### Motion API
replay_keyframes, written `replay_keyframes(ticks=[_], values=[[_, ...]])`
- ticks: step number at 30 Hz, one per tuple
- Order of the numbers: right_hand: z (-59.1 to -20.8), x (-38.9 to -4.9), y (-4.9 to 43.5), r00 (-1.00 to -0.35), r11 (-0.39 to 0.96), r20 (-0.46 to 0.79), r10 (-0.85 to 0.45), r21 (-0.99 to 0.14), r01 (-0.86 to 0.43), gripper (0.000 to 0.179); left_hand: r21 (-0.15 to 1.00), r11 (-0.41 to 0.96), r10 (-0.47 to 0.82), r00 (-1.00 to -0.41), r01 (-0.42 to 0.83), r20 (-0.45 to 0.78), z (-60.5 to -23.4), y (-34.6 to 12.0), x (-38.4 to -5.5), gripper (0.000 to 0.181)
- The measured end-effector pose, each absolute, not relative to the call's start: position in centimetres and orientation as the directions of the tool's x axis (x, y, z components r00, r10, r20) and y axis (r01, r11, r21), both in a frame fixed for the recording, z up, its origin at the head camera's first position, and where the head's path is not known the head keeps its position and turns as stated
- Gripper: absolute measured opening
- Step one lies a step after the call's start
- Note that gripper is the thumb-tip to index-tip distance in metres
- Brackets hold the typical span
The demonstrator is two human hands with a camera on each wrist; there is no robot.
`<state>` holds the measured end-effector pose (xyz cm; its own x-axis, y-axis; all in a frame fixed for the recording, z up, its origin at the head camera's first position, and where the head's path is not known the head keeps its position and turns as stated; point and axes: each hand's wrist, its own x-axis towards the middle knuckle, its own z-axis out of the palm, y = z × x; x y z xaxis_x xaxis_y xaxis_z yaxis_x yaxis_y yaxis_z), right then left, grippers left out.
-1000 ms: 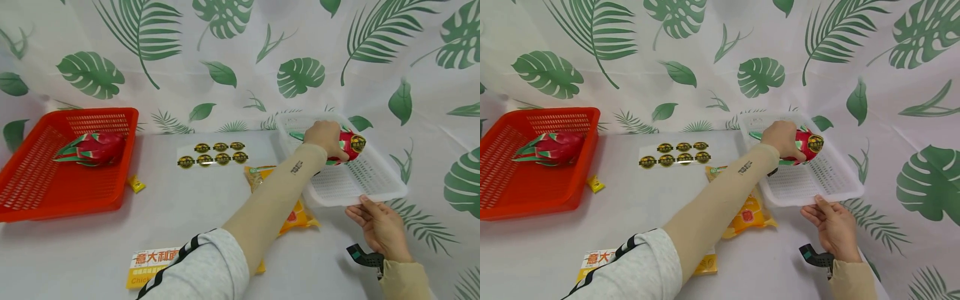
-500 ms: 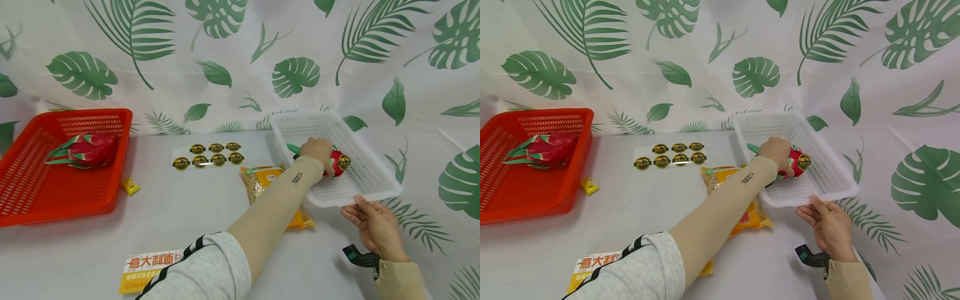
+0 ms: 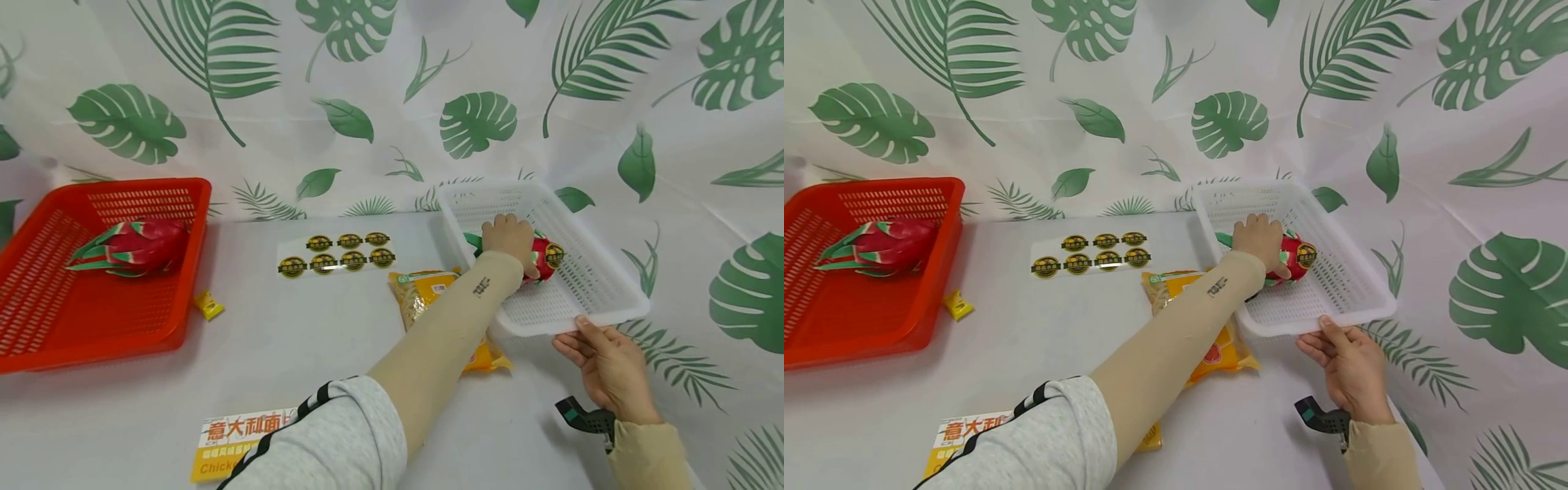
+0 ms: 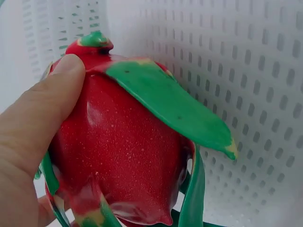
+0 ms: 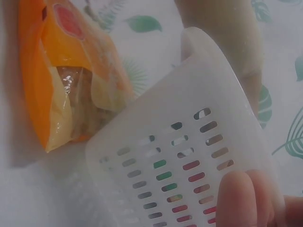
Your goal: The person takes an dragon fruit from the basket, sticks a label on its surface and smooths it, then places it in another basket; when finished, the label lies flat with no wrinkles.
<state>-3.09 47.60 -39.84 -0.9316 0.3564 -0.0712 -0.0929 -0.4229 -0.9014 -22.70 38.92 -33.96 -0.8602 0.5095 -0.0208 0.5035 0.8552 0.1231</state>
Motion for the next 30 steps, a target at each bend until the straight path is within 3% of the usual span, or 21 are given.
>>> replay_keyframes(ticks=[12,16,25,30], values=[[-39.9,-3.2,47.3,-0.929,-0.407,-0.074,0.362,-0.909,-0.086,0.018,0.177,0.805,0.581,-0.813,0.566,-0.039,-34.2,38.7,-23.4,0.067],[-39.8,-3.2,47.4,-0.929,-0.408,-0.072,0.364,-0.909,-0.089,0.017,0.203,0.822,0.555,-0.828,0.532,-0.078,-34.3,39.1,-23.9,0.064],[-39.9,-3.4,47.3,-0.928,-0.456,-0.108,0.357,-0.887,-0.073,0.020,0.373,0.782,0.573,-0.811,0.499,-0.117,-32.7,36.8,-24.8,0.052],[-39.4,-3.1,47.7,-0.922,-0.474,-0.129,0.365,-0.878,-0.065,0.020,0.503,0.701,0.616,-0.785,0.505,-0.070,-31.3,35.0,-24.7,0.060]])
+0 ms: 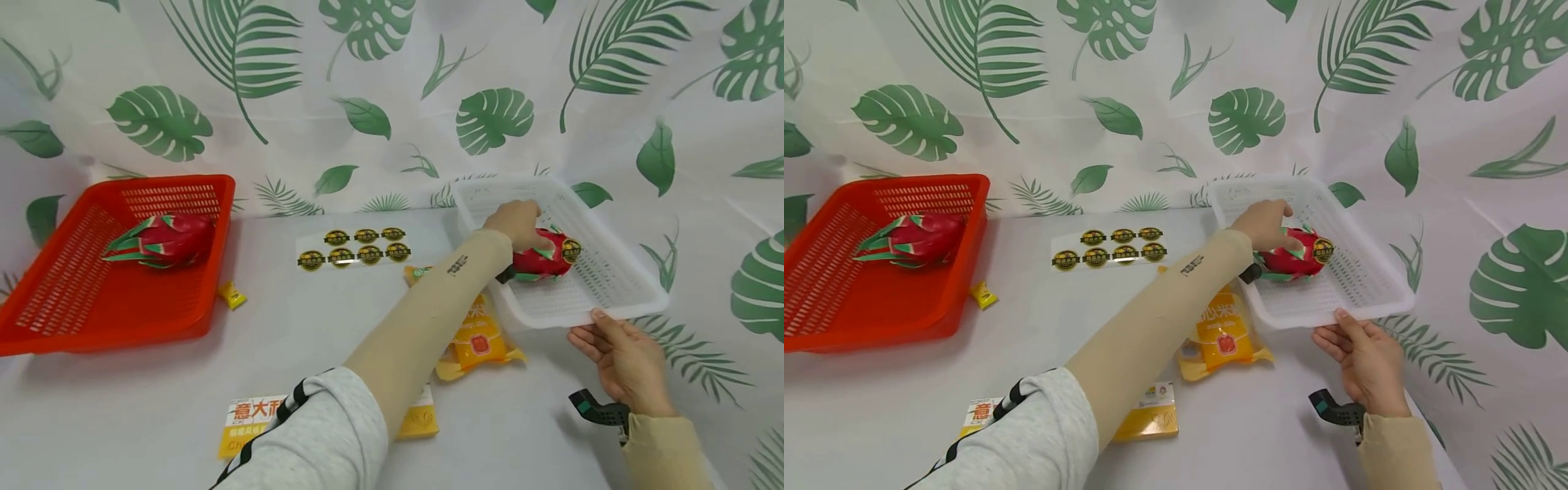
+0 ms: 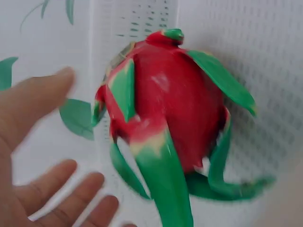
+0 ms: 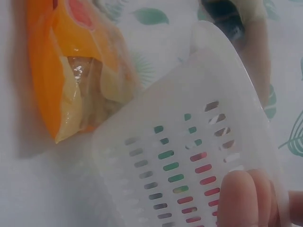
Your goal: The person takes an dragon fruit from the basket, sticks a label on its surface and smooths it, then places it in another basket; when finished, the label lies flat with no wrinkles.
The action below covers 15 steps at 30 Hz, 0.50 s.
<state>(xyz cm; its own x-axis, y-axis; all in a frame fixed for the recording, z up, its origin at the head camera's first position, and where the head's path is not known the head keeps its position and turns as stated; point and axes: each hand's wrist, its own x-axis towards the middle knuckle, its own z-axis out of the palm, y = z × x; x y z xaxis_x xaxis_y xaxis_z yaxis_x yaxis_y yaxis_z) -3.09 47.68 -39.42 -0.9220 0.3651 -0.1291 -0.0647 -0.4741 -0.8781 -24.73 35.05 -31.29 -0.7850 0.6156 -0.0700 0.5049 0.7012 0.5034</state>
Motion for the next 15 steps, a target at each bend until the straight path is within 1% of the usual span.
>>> replay_keyframes(ticks=[3,6,10,13,15], values=[[-39.4,-3.3,47.7,-0.920,-0.501,-0.144,0.365,-0.863,-0.063,0.021,0.570,0.640,0.646,-0.763,0.515,-0.037,-30.5,33.6,-24.8,0.063],[-39.4,-3.5,47.9,-0.916,-0.521,-0.162,0.366,-0.852,-0.057,0.022,0.611,0.590,0.679,-0.734,0.529,-0.020,-30.0,32.2,-24.9,0.060],[-39.6,-3.5,48.0,-0.904,-0.532,-0.195,0.380,-0.846,-0.041,0.022,0.621,0.534,0.712,-0.701,0.574,0.036,-29.5,29.3,-24.7,0.051],[-39.9,-3.7,47.8,-0.880,-0.503,-0.221,0.420,-0.864,-0.023,0.020,0.633,0.489,0.720,-0.688,0.600,0.096,-29.5,26.0,-24.4,0.042],[-40.1,-3.9,47.6,-0.855,-0.456,-0.244,0.458,-0.890,0.009,0.016,0.646,0.457,0.718,-0.682,0.611,0.137,-29.5,23.5,-24.1,0.038]])
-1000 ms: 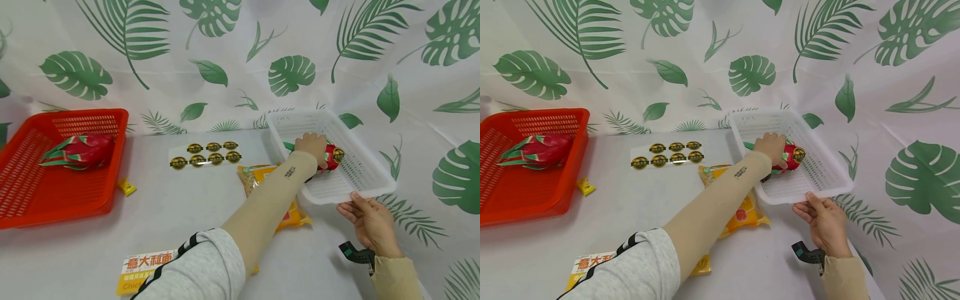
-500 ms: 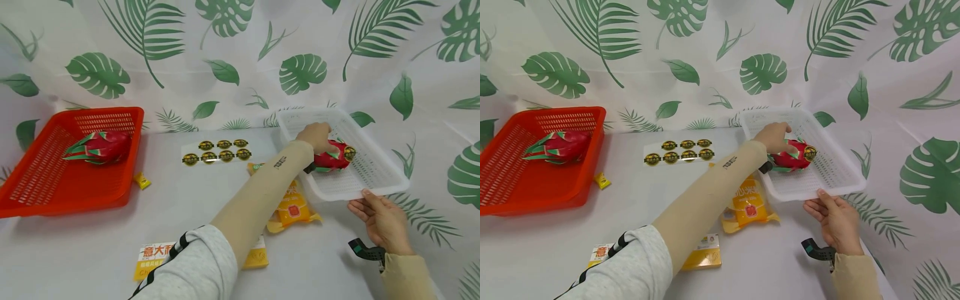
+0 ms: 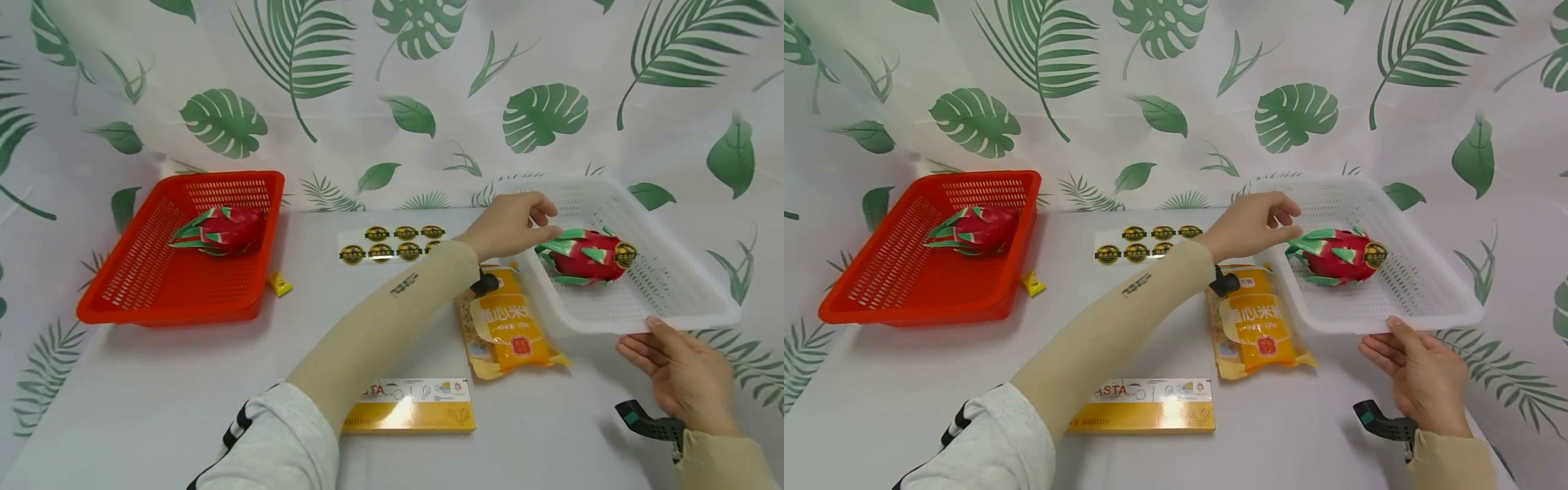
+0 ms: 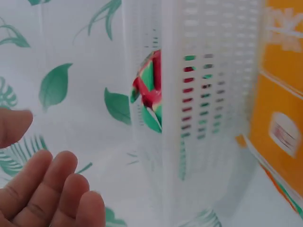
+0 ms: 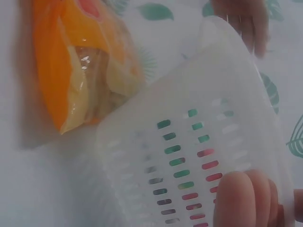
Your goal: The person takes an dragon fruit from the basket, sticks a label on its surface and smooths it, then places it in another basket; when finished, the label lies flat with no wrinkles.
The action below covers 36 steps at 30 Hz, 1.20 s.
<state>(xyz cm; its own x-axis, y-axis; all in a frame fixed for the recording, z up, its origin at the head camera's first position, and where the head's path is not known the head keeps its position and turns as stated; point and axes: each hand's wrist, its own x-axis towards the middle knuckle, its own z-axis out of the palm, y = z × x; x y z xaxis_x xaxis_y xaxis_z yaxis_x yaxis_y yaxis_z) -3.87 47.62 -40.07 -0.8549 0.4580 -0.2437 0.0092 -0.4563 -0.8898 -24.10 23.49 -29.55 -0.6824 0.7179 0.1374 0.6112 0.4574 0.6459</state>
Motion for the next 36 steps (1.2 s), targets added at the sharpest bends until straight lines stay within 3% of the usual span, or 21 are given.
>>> replay_keyframes(ticks=[6,12,19,22,26,32,36], values=[[-39.8,-3.6,46.5,-0.787,-0.246,-0.311,0.532,-0.947,0.207,0.031,0.710,0.364,0.666,-0.702,0.603,0.255,-30.8,16.6,-22.4,0.029],[-39.6,-3.0,43.6,-0.834,0.019,-0.271,0.480,-0.948,0.319,0.038,0.785,0.332,0.553,-0.782,0.523,0.288,-33.4,9.9,-20.4,0.025],[-39.4,-2.9,40.6,-0.865,0.227,-0.217,0.452,-0.910,0.347,0.038,0.825,0.374,0.426,-0.869,0.424,0.254,-35.9,2.1,-18.9,0.023],[-39.1,-3.2,39.3,-0.876,0.352,-0.188,0.445,-0.862,0.364,0.047,0.864,0.371,0.328,-0.918,0.341,0.221,-36.8,-1.8,-18.0,0.024],[-38.5,-3.8,37.6,-0.920,0.458,-0.129,0.371,-0.836,0.302,0.055,0.923,0.323,0.197,-0.969,0.210,0.152,-38.1,-6.6,-16.3,0.026],[-37.5,-5.5,34.5,-0.981,0.626,0.058,0.184,-0.776,0.071,0.042,0.960,0.272,0.087,-0.995,0.066,0.044,-39.5,-12.1,-13.8,0.032],[-37.0,-7.2,33.0,-0.988,0.660,0.106,0.110,-0.752,-0.007,0.040,0.959,0.284,0.021,-1.000,-0.010,-0.017,-40.3,-15.0,-12.3,0.040]])
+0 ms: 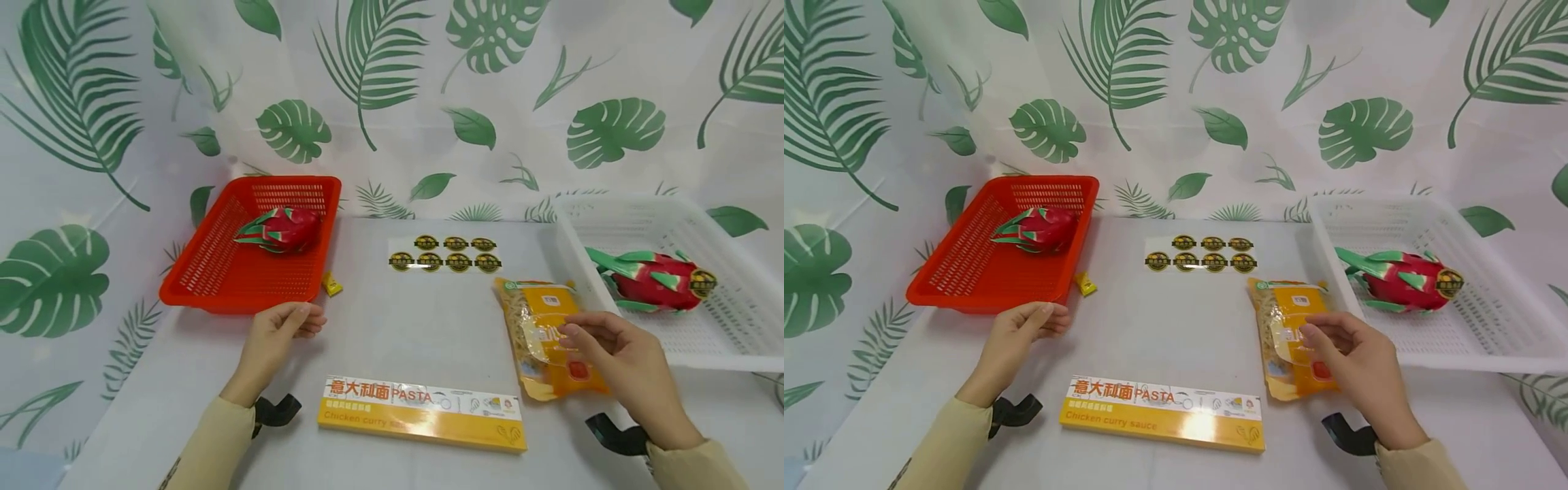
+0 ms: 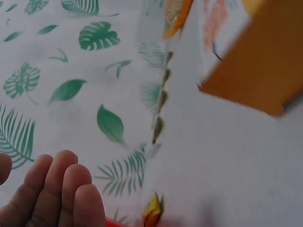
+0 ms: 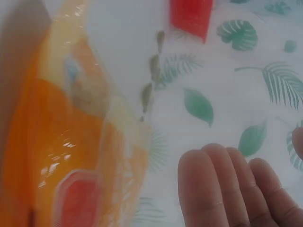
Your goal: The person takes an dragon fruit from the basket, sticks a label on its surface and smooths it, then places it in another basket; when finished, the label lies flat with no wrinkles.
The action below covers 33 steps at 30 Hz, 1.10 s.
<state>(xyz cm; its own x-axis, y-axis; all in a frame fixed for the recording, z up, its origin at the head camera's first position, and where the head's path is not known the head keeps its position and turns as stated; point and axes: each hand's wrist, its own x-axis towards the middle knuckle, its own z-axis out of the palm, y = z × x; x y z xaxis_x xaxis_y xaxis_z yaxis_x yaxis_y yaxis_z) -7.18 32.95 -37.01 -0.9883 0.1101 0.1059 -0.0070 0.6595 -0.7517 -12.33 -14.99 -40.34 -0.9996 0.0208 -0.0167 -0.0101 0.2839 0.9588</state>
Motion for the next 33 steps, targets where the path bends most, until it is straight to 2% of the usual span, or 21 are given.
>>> replay_keyframes(ticks=[4,8,13,17,25,33], values=[[-36.8,-9.0,32.0,-0.987,0.687,0.143,0.070,-0.724,-0.056,0.038,0.955,0.279,-0.088,-0.993,-0.103,-0.081,-41.3,-17.3,-11.7,0.052],[-36.8,-10.7,30.9,-0.976,0.695,0.214,0.028,-0.707,-0.135,0.036,0.970,0.182,-0.177,-0.976,-0.161,-0.129,-41.8,-19.1,-11.7,0.061],[-36.7,-13.1,28.5,-0.957,0.668,0.285,-0.050,-0.703,-0.244,0.030,0.985,-0.080,-0.234,-0.958,-0.153,-0.168,-41.8,-20.6,-11.8,0.054],[-36.2,-15.2,26.2,-0.952,0.670,0.286,-0.108,-0.687,-0.283,0.032,0.967,-0.216,-0.234,-0.954,-0.138,-0.189,-41.8,-21.1,-12.0,0.045],[-35.0,-19.4,21.0,-0.920,0.650,0.304,-0.248,-0.652,-0.391,0.037,0.961,-0.251,-0.204,-0.964,-0.117,-0.171,-42.0,-20.6,-12.6,0.033],[-34.1,-23.2,14.3,-0.891,0.609,0.240,-0.384,-0.660,-0.440,0.046,0.955,-0.282,-0.201,-0.967,-0.093,-0.153,-42.0,-19.9,-13.1,0.026]])
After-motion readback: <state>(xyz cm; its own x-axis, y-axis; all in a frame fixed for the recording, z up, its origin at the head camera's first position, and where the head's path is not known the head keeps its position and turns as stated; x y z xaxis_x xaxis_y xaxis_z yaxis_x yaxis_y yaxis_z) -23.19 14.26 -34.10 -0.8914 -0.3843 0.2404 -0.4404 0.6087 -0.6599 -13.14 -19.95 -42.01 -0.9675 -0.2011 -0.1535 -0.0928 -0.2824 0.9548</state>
